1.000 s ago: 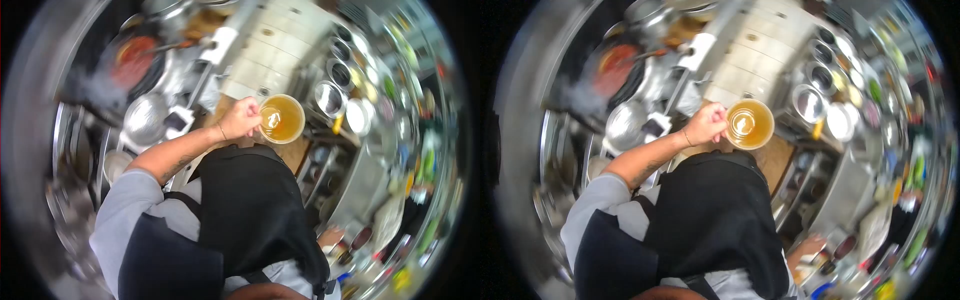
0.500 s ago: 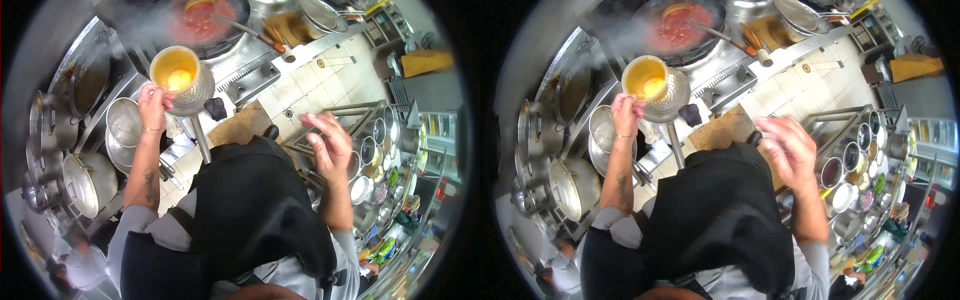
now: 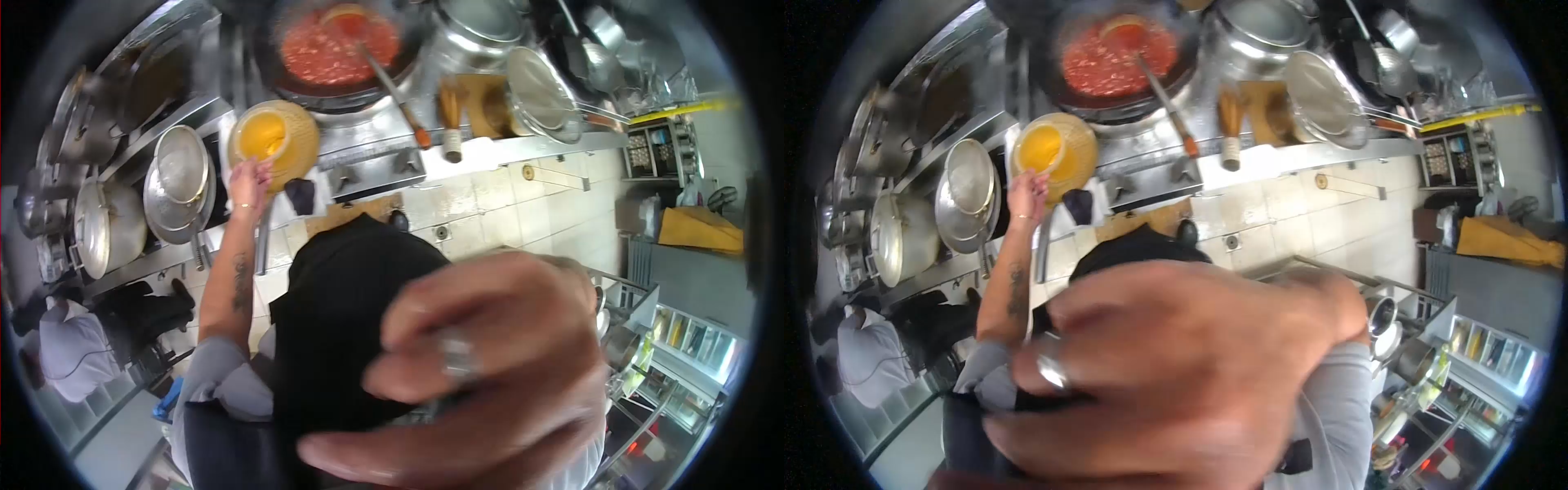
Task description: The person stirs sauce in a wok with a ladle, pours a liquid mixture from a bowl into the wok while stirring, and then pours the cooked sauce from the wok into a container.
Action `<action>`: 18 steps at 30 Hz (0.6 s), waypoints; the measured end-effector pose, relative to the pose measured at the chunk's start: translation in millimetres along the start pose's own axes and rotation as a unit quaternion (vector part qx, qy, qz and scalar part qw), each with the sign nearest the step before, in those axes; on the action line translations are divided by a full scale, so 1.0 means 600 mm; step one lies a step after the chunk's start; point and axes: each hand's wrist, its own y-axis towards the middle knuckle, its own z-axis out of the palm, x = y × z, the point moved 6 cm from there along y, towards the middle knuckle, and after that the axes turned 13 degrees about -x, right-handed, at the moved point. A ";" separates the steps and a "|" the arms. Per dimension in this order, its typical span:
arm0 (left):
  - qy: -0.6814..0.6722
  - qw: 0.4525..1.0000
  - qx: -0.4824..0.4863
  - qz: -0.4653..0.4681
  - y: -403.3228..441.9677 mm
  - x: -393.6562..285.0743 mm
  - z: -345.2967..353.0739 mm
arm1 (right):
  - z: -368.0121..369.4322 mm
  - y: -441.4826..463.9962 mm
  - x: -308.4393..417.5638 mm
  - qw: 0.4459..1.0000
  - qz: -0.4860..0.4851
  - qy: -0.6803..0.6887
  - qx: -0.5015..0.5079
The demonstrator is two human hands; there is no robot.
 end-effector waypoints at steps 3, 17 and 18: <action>-0.005 0.999 -0.045 0.021 -0.024 0.000 0.030 | -0.077 -0.007 -0.008 0.999 -0.020 0.032 0.003; -0.008 0.997 -0.067 -0.026 -0.067 0.028 -0.020 | -0.240 -0.514 -0.424 0.792 0.562 -0.220 -0.090; 0.066 0.991 -0.106 0.046 -0.074 0.026 -0.032 | -0.222 -0.545 -0.458 0.755 0.621 -0.184 -0.103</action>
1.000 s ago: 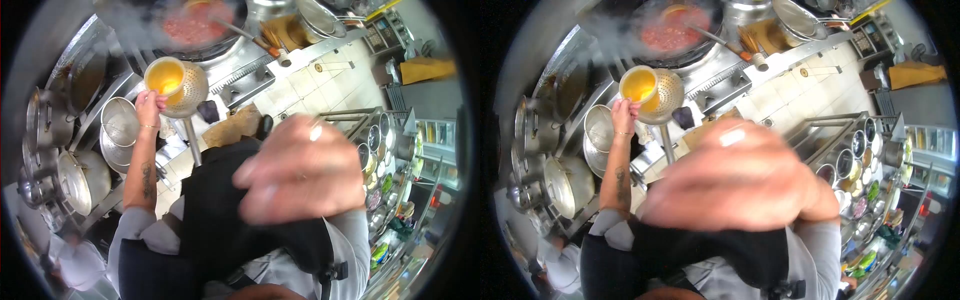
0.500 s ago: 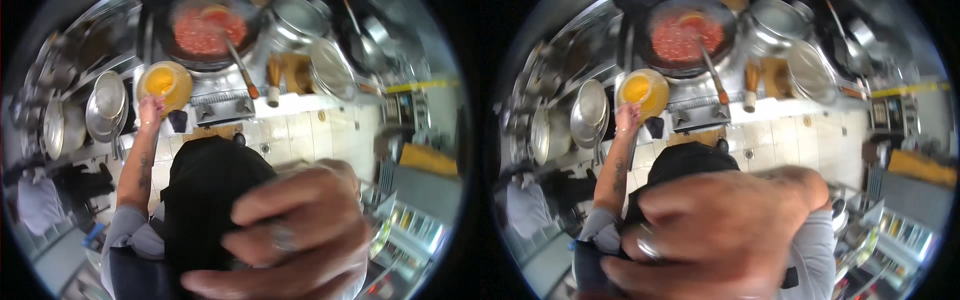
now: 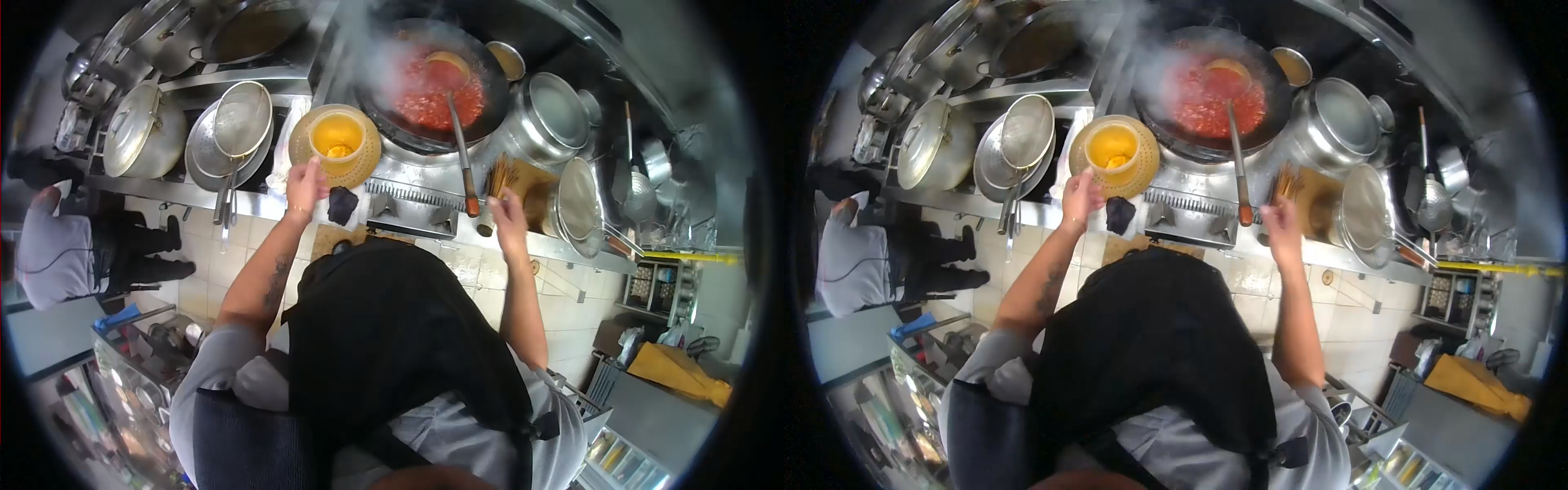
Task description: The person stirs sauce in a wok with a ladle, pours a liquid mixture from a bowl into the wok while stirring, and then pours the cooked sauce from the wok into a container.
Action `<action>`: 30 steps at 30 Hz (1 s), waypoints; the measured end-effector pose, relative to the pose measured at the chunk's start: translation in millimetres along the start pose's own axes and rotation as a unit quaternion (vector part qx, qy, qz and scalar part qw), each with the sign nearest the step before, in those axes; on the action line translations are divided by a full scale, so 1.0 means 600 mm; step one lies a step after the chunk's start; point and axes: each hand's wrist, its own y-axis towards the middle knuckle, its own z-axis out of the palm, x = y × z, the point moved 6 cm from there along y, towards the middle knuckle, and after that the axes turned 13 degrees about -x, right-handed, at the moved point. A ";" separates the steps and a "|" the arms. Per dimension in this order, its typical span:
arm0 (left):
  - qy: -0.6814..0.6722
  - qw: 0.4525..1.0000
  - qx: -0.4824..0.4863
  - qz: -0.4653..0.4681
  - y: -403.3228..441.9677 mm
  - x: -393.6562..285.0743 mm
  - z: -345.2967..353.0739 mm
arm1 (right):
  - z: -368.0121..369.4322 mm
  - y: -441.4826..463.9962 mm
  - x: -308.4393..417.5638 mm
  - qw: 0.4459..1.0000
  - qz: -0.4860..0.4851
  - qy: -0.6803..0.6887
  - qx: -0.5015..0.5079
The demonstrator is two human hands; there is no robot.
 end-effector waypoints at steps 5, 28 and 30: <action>0.348 0.882 0.084 0.305 -0.067 0.014 0.006 | 0.146 0.049 0.084 0.802 0.331 0.450 0.211; -0.183 0.950 0.230 -0.101 -0.114 -0.035 -0.069 | 0.040 0.036 0.228 0.917 -0.122 -0.377 0.046; -0.230 0.944 0.198 -0.131 -0.116 -0.032 -0.071 | 0.007 0.026 0.269 0.930 -0.133 -0.342 0.030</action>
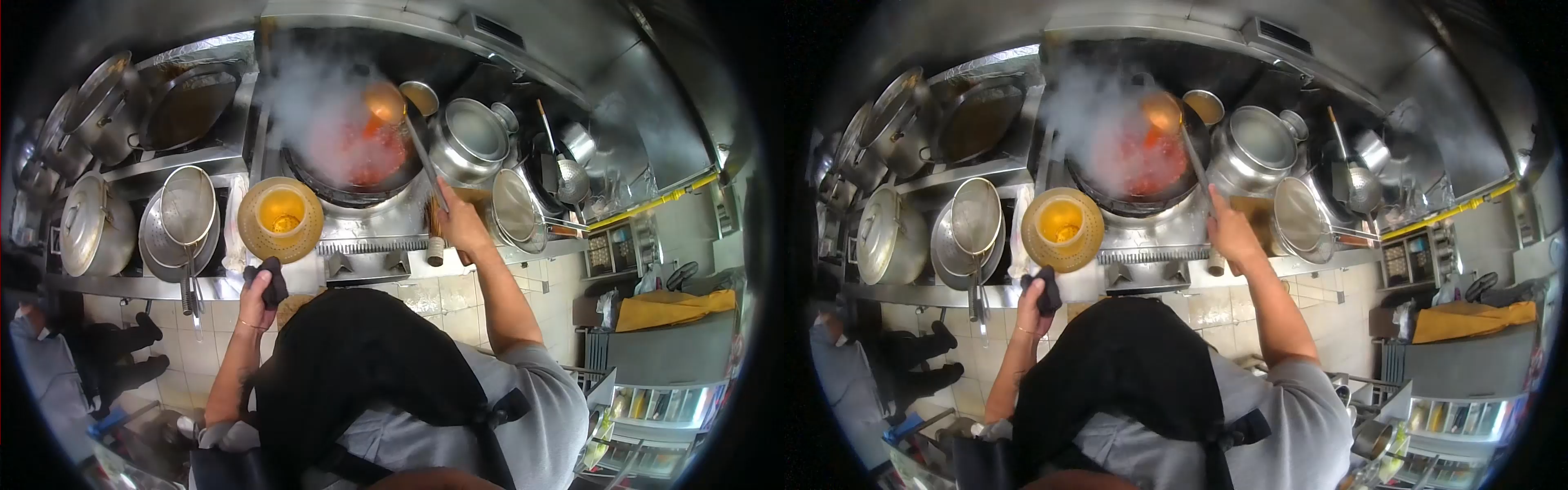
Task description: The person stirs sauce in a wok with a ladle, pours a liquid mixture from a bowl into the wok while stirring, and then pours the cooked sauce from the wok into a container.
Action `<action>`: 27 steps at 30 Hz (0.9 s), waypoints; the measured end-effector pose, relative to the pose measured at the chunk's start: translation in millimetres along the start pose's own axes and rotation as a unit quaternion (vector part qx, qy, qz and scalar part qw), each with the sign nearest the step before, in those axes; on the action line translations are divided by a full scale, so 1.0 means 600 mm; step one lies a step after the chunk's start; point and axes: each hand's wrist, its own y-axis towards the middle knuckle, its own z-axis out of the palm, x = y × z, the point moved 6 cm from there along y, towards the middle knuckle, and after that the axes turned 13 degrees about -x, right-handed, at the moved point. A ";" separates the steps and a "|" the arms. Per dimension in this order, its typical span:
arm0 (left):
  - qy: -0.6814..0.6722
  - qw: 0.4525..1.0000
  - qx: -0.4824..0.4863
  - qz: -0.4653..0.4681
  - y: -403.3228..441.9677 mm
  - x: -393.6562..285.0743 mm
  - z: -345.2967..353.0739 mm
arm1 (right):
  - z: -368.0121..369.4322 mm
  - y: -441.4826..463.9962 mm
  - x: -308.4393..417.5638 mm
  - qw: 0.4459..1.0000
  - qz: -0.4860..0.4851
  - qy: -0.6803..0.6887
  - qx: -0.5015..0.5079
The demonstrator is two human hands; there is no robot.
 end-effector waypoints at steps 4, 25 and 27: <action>-0.035 0.999 -0.020 -0.010 0.001 0.004 0.026 | -0.077 0.002 0.021 0.999 -0.020 0.040 -0.025; -0.101 0.987 -0.120 0.023 -0.031 0.032 0.033 | 0.025 0.127 -0.357 0.965 0.170 0.094 -0.178; -0.101 0.989 -0.109 0.021 -0.039 0.029 0.048 | 0.011 0.133 -0.358 0.952 0.232 0.122 -0.159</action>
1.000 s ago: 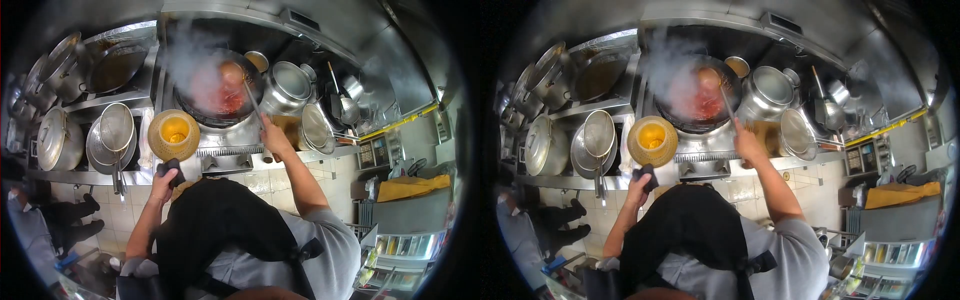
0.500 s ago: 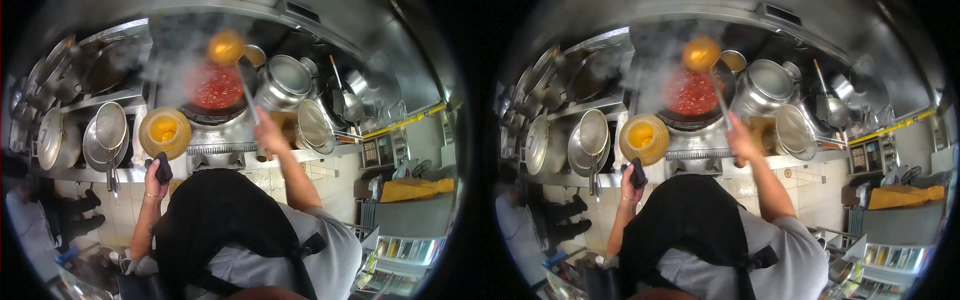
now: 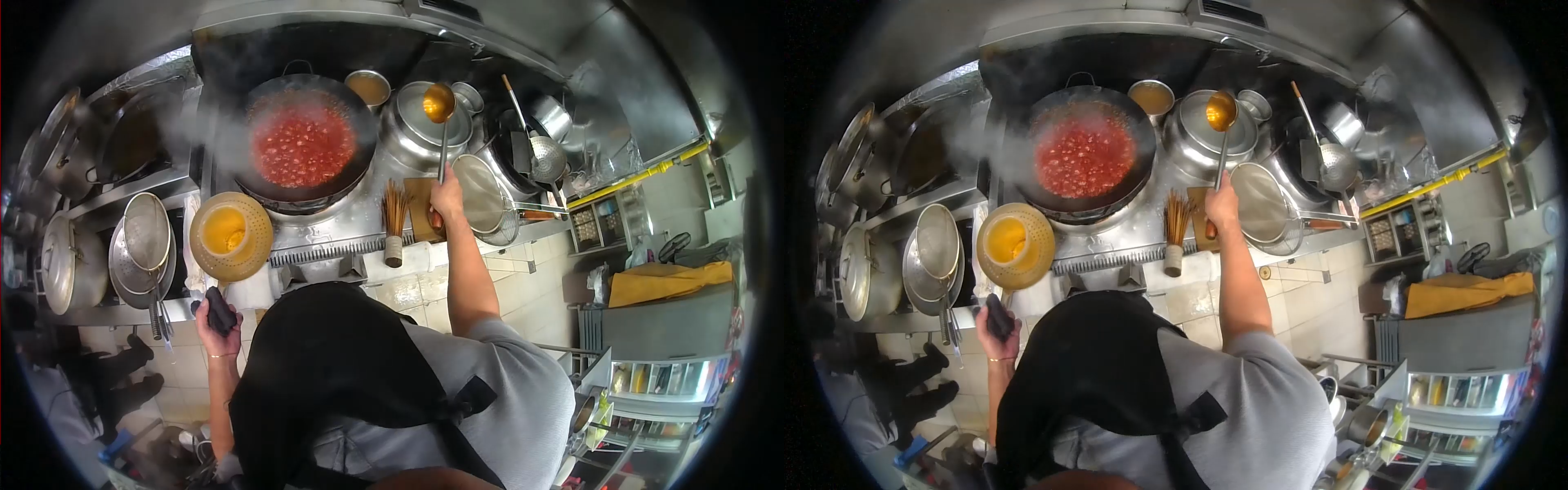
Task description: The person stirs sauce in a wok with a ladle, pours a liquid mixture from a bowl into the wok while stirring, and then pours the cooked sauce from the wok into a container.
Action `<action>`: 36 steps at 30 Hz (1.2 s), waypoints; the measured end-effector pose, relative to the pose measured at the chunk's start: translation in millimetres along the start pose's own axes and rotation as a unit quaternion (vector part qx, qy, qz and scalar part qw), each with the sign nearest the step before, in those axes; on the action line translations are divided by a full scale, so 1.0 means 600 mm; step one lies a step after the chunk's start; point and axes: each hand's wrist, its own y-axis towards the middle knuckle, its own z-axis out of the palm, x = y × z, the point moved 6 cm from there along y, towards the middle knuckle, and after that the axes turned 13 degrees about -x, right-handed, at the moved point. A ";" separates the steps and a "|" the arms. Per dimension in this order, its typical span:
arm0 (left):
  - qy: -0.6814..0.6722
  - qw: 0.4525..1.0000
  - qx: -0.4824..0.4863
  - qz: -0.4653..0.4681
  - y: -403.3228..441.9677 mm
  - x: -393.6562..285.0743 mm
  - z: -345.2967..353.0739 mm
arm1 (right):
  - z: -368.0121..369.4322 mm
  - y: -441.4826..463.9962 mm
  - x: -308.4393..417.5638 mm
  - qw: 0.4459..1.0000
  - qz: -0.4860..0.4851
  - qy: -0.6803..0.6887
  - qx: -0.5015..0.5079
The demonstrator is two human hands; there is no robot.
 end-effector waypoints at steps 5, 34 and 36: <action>0.018 1.000 -0.005 0.013 -0.011 -0.004 0.018 | 0.009 0.017 -0.020 1.000 0.012 0.027 -0.005; -0.047 0.991 0.124 -0.029 -0.062 -0.028 0.050 | 0.121 -0.301 0.115 0.911 0.104 0.209 0.341; -0.025 0.989 0.140 -0.028 -0.067 -0.024 0.051 | 0.149 -0.270 0.136 0.800 0.250 0.349 0.419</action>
